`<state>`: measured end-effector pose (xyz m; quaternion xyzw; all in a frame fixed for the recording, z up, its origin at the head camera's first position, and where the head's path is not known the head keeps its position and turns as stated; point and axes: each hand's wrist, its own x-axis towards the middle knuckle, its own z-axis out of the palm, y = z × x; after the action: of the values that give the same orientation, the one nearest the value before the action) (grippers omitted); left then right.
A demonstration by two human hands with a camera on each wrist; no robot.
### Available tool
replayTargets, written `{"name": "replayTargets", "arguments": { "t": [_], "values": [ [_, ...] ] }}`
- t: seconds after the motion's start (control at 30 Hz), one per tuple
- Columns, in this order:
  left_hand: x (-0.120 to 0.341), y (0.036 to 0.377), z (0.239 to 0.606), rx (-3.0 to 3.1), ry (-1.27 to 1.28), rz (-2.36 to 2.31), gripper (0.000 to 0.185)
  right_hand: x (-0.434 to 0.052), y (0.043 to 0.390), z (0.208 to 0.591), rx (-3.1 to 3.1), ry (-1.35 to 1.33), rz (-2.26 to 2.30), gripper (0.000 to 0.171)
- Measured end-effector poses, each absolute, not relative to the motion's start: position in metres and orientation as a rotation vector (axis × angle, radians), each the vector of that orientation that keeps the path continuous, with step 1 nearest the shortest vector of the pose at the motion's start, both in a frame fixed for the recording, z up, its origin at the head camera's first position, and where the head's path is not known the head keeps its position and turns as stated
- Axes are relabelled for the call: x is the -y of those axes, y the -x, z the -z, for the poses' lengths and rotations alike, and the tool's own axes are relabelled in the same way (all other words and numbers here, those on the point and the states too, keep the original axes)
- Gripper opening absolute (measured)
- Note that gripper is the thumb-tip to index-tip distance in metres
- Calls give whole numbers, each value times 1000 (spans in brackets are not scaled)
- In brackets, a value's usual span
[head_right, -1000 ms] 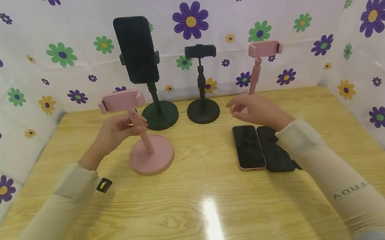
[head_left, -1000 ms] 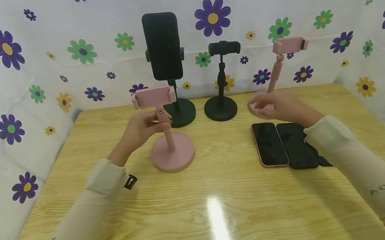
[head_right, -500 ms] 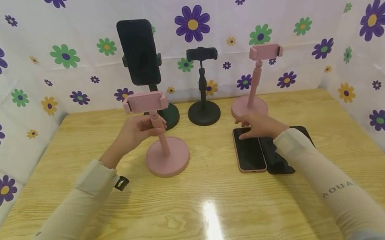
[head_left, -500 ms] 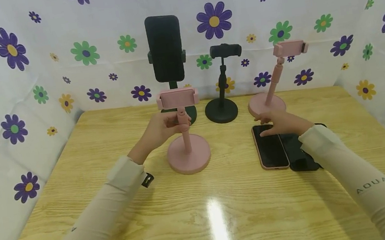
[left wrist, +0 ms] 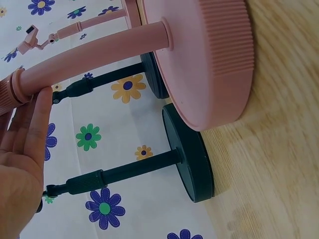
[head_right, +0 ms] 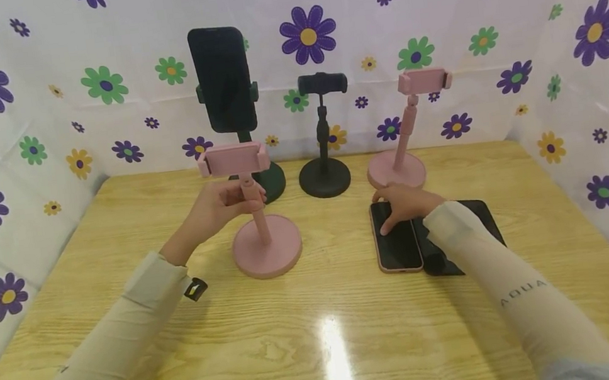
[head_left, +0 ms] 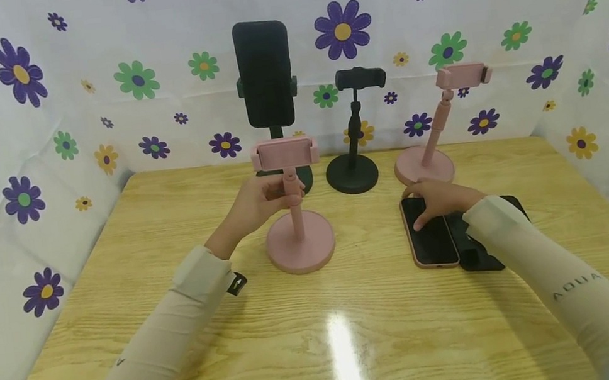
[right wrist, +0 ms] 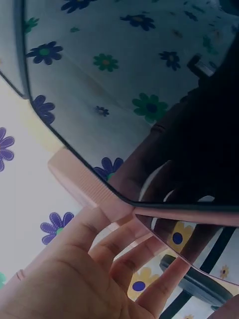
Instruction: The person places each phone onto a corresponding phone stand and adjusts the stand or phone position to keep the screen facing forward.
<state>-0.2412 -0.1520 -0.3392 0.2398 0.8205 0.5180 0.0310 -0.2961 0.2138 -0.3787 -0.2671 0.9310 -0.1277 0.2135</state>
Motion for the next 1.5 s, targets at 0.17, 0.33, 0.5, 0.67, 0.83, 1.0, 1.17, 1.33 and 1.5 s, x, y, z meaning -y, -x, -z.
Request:
{"name": "replayTargets", "arguments": {
  "t": [0.17, 0.33, 0.5, 0.67, 0.83, 1.0, 1.17, 1.33, 1.5],
  "values": [
    [149, 241, 339, -2503, -728, -1591, 21, -214, 301, 380, -2571, 774, 385, 68],
    [147, 240, 339, -2485, -749, -1585, 20, -217, 304, 380, -2555, 784, 425, 68],
    [146, 239, 338, -2484, -735, -1579, 20, -214, 302, 381, -2568, 829, 467, 64],
    [142, 238, 338, -2496, -683, -1542, 25, -207, 293, 382, -2637, 859, 458, 62],
    [140, 238, 340, -2487, -671, -1534, 28, -202, 279, 381, -2722, 736, 250, 66],
    [139, 238, 341, -2462, -740, -1550, 26, -193, 269, 383, -2734, 579, 82, 84],
    [138, 237, 341, -2415, -878, -1533, 21, -187, 265, 386, -2723, 452, 18, 91],
    [134, 236, 341, -2380, -930, -1547, 20, -184, 265, 389, -2729, 412, 50, 89],
    [124, 236, 339, -2301, -918, -1660, 15, -183, 264, 392, -2766, 405, 49, 86]
  ]
}}
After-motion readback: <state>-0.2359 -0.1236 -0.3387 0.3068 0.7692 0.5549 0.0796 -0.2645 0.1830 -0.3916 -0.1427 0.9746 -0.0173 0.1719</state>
